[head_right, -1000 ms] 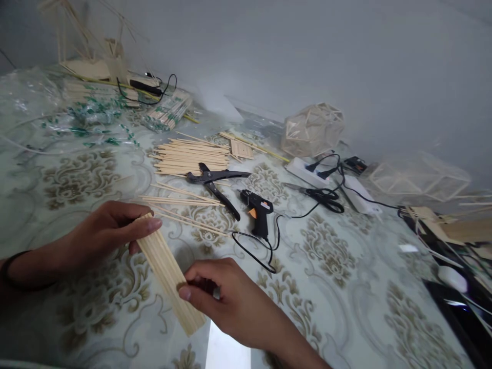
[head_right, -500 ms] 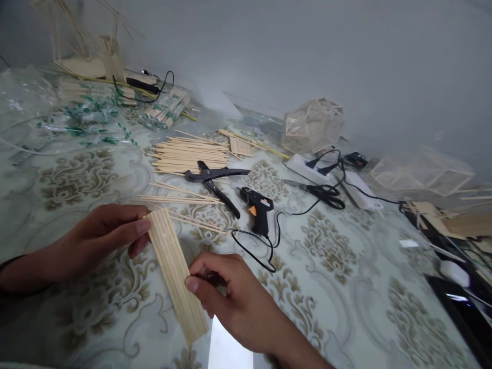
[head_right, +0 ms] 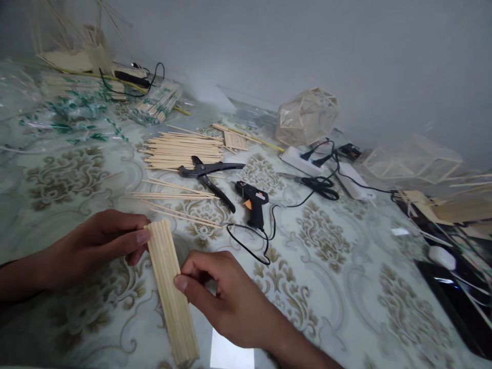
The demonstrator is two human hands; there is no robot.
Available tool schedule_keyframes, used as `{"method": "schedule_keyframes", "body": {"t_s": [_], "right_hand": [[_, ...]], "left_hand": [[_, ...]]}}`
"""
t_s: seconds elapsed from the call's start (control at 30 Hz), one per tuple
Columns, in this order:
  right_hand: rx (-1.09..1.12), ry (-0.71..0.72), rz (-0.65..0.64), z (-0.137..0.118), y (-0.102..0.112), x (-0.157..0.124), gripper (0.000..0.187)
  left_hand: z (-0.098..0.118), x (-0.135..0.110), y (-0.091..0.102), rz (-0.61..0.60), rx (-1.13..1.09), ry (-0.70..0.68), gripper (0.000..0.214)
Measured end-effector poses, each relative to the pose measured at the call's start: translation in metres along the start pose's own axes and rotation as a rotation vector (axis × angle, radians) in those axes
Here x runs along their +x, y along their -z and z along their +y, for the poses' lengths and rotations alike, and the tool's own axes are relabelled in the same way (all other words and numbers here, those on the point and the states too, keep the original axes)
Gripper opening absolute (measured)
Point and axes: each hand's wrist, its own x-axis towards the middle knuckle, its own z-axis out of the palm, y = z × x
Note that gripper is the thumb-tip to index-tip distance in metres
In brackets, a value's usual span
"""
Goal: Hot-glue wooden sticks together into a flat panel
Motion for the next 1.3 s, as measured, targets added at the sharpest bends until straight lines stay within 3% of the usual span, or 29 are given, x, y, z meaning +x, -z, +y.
{"method": "schedule_keyframes", "body": {"t_s": [0.23,0.47,0.73,0.97,1.3], "right_hand": [[-0.072,0.052,0.009,-0.0043,0.0006,-0.0023,0.033],[0.002,0.038,-0.040,-0.0034,0.0016,-0.0006,0.033],[0.022,0.066,-0.034,-0.0043,-0.0027,-0.0016,0.056],[-0.023,0.076,-0.020,0.0004,-0.0016,0.0025,0.040],[-0.097,0.069,-0.044,0.0031,-0.0047,0.0043,0.039]], "left_hand": [[0.0001,-0.0016,0.0017,-0.056,-0.054,0.013,0.042],[0.0010,-0.0021,0.0018,-0.071,-0.049,0.033,0.043],[0.0015,0.0015,0.0033,-0.048,-0.062,0.056,0.049],[0.0011,-0.0002,0.0001,-0.063,-0.066,0.052,0.045],[0.0039,-0.0032,-0.0023,-0.075,-0.103,0.054,0.036]]}}
